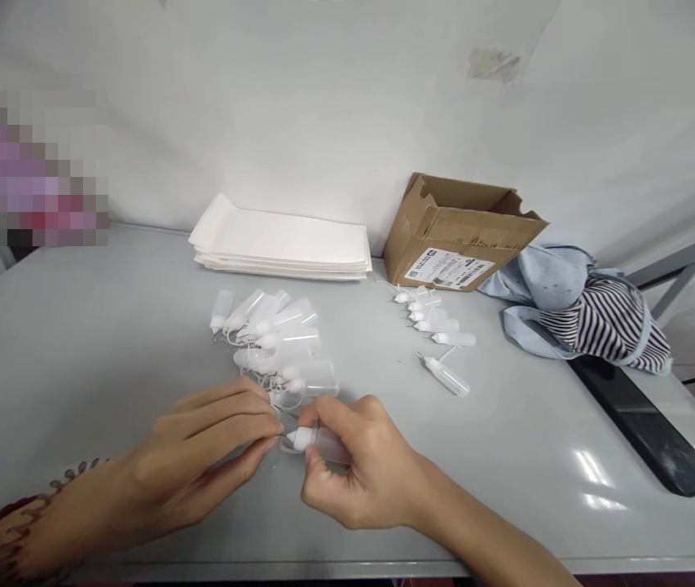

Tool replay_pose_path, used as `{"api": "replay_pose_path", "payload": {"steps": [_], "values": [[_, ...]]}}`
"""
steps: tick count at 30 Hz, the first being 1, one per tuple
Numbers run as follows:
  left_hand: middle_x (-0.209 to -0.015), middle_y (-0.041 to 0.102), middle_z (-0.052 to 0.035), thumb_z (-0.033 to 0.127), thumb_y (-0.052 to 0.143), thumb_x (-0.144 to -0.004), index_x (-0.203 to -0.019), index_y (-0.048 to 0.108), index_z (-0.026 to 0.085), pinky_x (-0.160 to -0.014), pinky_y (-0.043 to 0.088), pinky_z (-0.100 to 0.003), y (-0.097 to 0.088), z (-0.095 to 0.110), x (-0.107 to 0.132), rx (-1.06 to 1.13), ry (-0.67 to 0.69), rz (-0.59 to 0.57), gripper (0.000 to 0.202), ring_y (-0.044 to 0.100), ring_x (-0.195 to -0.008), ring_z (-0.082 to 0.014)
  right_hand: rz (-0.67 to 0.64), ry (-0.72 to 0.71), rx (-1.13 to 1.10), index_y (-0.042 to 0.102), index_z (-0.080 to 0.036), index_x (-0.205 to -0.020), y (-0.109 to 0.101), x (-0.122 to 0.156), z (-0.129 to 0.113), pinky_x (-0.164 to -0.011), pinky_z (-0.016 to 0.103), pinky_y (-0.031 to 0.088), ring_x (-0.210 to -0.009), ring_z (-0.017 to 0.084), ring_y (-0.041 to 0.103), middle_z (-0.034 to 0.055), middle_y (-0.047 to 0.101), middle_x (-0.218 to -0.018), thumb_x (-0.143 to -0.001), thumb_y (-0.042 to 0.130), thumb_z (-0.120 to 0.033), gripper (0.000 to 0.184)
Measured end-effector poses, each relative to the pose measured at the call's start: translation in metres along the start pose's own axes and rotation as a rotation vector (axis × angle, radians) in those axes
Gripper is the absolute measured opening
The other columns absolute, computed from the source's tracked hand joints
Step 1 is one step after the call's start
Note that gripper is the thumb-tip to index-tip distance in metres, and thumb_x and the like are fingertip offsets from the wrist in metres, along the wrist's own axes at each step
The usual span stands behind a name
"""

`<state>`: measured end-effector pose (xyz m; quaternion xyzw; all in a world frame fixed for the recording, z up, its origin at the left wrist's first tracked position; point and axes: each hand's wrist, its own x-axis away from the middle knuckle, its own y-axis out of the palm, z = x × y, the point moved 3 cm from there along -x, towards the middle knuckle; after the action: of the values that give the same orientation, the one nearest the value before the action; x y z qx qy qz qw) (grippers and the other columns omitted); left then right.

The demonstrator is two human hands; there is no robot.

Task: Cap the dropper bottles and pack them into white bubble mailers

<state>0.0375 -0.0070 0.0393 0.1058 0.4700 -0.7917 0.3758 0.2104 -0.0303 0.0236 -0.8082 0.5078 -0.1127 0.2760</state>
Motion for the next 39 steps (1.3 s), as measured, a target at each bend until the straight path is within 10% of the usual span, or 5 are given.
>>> {"api": "replay_pose_path", "payload": {"steps": [39], "values": [[-0.081,0.066,-0.0056,0.004,0.045,-0.091,-0.095,0.059,0.013,-0.074,0.052,-0.029,0.0054,-0.0008,0.0031,0.030,0.021,-0.049,0.017,0.060,-0.076,-0.0160,-0.037,-0.016,0.117,0.052,-0.020,-0.082,0.0009,-0.0012,-0.0033,-0.042,0.022,0.026,-0.041,0.008,0.025,-0.0089,0.029,-0.052,-0.070,0.043,-0.017,0.015]]}}
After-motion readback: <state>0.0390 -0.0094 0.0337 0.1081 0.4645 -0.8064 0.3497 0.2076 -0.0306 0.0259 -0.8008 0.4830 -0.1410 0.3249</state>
